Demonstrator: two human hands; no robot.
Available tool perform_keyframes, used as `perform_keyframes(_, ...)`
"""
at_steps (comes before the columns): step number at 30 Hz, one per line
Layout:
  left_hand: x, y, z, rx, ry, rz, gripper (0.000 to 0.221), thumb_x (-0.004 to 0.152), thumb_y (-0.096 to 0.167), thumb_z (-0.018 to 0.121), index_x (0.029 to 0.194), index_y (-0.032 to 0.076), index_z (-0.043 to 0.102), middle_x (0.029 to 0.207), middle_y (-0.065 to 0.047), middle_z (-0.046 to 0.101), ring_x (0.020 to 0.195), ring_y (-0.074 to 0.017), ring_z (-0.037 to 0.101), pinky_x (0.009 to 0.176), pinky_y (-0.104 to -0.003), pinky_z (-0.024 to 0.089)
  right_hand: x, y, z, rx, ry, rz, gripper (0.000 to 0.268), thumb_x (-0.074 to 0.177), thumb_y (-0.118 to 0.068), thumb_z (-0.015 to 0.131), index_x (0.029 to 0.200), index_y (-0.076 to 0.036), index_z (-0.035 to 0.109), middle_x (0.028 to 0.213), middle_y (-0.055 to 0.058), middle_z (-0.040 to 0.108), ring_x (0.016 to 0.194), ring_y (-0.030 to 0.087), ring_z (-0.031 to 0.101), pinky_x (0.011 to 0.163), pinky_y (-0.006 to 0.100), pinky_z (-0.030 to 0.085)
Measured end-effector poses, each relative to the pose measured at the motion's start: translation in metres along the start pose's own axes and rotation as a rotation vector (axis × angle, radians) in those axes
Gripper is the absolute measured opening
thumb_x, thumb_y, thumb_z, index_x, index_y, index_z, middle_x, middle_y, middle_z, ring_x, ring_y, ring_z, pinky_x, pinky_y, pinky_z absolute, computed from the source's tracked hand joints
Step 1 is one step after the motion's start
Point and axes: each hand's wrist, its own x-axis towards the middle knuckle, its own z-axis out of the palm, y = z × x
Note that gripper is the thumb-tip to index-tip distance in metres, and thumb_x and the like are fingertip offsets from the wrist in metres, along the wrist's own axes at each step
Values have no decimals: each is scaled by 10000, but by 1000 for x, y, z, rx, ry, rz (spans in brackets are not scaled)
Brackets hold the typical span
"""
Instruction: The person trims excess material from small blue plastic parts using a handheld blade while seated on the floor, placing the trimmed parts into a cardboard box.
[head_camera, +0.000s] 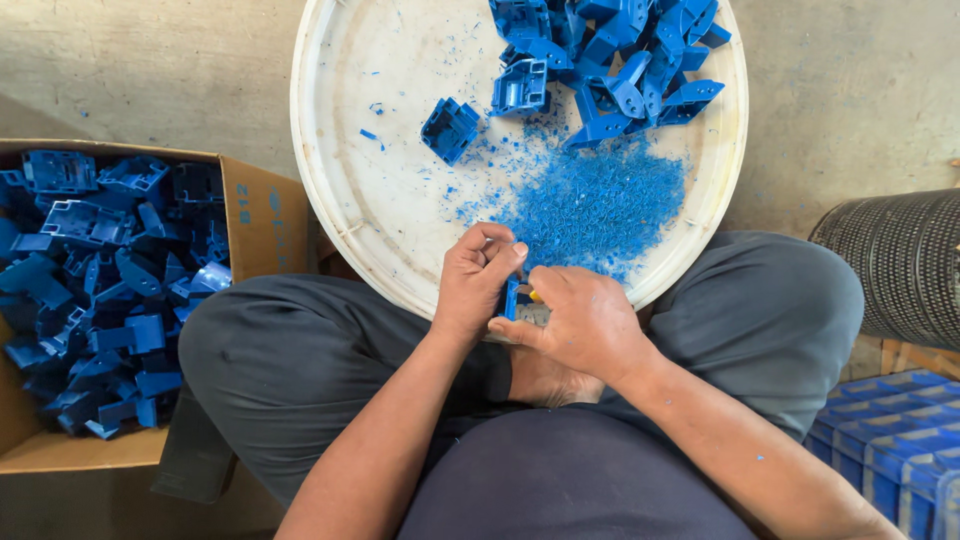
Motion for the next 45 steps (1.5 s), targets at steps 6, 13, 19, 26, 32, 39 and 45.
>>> perform_keyframes(6, -1, 0, 2, -25, 6, -4, 121, 961, 34, 711, 1021, 52, 608, 791, 11, 614, 712, -52, 541, 646, -238, 439, -4, 4, 4, 46, 4, -8, 584, 777, -625, 741, 850, -50, 667, 750, 130, 677, 712, 347, 675, 605, 468, 526)
perform_keyframes(13, 3, -3, 1, -32, 37, -6, 124, 950, 64, 711, 1016, 51, 607, 750, -20, 640, 687, -76, 576, 641, -244, 455, -4, 1, 6, 36, -42, 42, 517, 827, -590, 746, 788, -81, 665, 749, 118, 687, 741, 349, 677, 648, 472, 516)
perform_keyframes(19, 3, -3, 0, -59, 26, -23, 146, 957, 88, 709, 1042, 60, 593, 742, -15, 640, 688, -71, 562, 640, -246, 447, 1, -5, -5, 41, 76, -38, 591, 743, -614, 781, 888, -53, 664, 798, 127, 679, 727, 356, 666, 618, 460, 517)
perform_keyframes(26, 1, -4, 1, -47, 6, -4, 140, 959, 78, 717, 1027, 61, 596, 732, -16, 626, 688, -69, 546, 636, -247, 431, -1, -6, -1, -1, 42, -10, 553, 779, -593, 776, 851, -57, 662, 728, 110, 660, 678, 336, 663, 599, 456, 514)
perform_keyframes(32, -3, -1, 4, -59, 18, -38, 135, 954, 95, 710, 1017, 61, 595, 740, -26, 646, 692, -75, 572, 638, -249, 462, -3, -7, 1, 29, 29, 5, 534, 800, -577, 764, 875, -55, 681, 734, 117, 684, 684, 337, 684, 594, 453, 526)
perform_keyframes(39, -7, 7, 7, -99, 33, -86, 157, 939, 125, 715, 1025, 63, 598, 742, -28, 648, 677, -82, 580, 622, -249, 475, -3, -8, 1, 61, -26, 48, 551, 802, -591, 760, 877, -51, 674, 771, 127, 699, 717, 346, 693, 618, 452, 535)
perform_keyframes(45, -4, 5, 7, -84, 66, -69, 180, 931, 129, 721, 1037, 55, 595, 748, -35, 642, 670, -82, 567, 620, -240, 461, 0, -14, -3, -1, -59, 162, 576, 720, -602, 782, 875, -57, 673, 730, 133, 674, 683, 344, 671, 611, 461, 520)
